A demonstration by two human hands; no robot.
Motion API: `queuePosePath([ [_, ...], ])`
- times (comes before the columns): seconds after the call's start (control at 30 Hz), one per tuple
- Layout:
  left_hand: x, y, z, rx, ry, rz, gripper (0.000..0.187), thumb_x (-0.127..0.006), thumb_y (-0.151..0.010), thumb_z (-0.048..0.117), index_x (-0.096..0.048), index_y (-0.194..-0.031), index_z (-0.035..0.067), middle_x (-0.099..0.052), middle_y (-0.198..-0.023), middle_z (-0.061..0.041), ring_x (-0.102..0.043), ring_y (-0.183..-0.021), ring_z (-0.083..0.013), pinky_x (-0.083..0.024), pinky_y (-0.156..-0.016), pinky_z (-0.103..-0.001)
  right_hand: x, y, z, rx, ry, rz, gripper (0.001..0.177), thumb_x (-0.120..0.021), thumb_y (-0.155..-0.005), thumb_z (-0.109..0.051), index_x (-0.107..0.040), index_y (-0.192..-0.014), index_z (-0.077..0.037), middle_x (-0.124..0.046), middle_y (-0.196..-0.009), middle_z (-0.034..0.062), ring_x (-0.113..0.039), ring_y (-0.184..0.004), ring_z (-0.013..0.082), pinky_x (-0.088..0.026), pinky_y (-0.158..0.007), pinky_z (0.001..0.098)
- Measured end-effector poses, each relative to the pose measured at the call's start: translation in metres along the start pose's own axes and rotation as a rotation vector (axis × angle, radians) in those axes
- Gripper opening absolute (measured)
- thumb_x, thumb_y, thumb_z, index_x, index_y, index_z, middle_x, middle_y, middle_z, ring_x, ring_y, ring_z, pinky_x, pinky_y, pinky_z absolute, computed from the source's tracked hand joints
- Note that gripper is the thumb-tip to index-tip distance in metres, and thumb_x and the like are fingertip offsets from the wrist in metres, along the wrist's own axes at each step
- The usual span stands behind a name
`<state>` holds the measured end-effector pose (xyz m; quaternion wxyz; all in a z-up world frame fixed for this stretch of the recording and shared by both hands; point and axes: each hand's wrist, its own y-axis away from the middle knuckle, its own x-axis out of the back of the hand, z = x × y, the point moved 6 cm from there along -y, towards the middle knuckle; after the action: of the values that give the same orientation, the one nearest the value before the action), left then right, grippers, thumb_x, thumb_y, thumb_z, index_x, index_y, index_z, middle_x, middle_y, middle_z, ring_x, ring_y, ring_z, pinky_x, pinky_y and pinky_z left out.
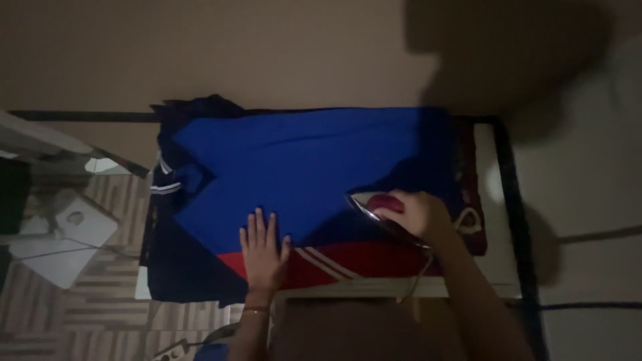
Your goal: The recorder uses an iron to smooth out a blue and red polo shirt laid out on a low board.
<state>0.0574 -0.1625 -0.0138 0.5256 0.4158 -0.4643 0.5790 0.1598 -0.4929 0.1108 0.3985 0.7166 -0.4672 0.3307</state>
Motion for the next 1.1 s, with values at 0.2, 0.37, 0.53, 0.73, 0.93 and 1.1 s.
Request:
queuePosePath([
  [0.2,0.006,0.003,0.004,0.002,-0.003,-0.004,0.067,-0.037,-0.104,0.051,-0.033,-0.159,0.013,-0.018,-0.170,-0.016,-0.014,-0.158,-0.0322,-0.008,-0.127,-0.053,-0.007,0.030,0.070,-0.078,0.140,0.097,0.061,-0.067,-0.082,-0.068,-0.077,-0.112,-0.015,-0.077,-0.082,0.0115,-0.071,-0.062,0.0252,-0.057,-0.056,0.0390],
  [0.37,0.007,0.001,0.003,-0.014,0.015,-0.021,0.066,-0.038,-0.105,0.048,-0.033,-0.159,0.011,-0.019,-0.170,-0.018,-0.015,-0.158,-0.0342,-0.009,-0.127,-0.054,0.009,0.044,0.098,-0.336,0.307,0.052,0.079,-0.052,-0.085,-0.079,-0.073,-0.122,-0.012,-0.073,-0.073,0.0133,-0.068,-0.057,0.0246,-0.054,-0.051,0.0388],
  [0.53,0.022,-0.002,0.013,-0.019,0.075,0.055,0.064,-0.042,-0.103,0.044,-0.037,-0.157,0.008,-0.023,-0.169,-0.019,-0.020,-0.157,-0.0374,-0.011,-0.127,-0.055,0.025,0.027,0.119,-0.531,0.222,0.135,0.090,-0.048,-0.086,-0.084,-0.072,-0.125,-0.007,-0.075,-0.078,0.0174,-0.071,-0.064,0.0294,-0.055,-0.056,0.0426],
  [0.73,0.024,-0.002,0.012,-0.016,0.116,0.097,0.062,-0.047,-0.101,0.040,-0.045,-0.153,0.005,-0.027,-0.167,-0.021,-0.023,-0.155,-0.0390,-0.014,-0.125,-0.058,0.035,-0.011,0.163,-0.638,0.196,0.248,0.098,-0.053,-0.089,-0.088,-0.072,-0.121,0.003,-0.075,-0.099,0.0247,-0.073,-0.084,0.0362,-0.058,-0.067,0.0477],
  [0.93,0.025,0.000,0.011,-0.026,0.171,0.087,0.062,-0.051,-0.102,0.037,-0.045,-0.153,0.004,-0.028,-0.167,-0.023,-0.024,-0.155,-0.0412,-0.015,-0.125,-0.059,0.045,-0.012,0.152,-0.533,0.135,0.284,0.099,-0.053,-0.083,-0.084,-0.061,-0.145,-0.008,-0.073,-0.108,0.0252,-0.072,-0.093,0.0395,-0.059,-0.073,0.0520],
  [1.1,0.016,0.000,0.005,-0.039,0.157,0.121,0.065,-0.058,-0.099,0.037,-0.045,-0.154,0.005,-0.027,-0.168,-0.021,-0.025,-0.156,-0.0394,-0.015,-0.126,-0.058,0.015,-0.019,0.139,-0.269,0.164,0.032,0.090,-0.066,-0.074,-0.082,-0.068,-0.133,-0.013,-0.072,-0.114,0.0181,-0.071,-0.098,0.0356,-0.056,-0.081,0.0478],
])
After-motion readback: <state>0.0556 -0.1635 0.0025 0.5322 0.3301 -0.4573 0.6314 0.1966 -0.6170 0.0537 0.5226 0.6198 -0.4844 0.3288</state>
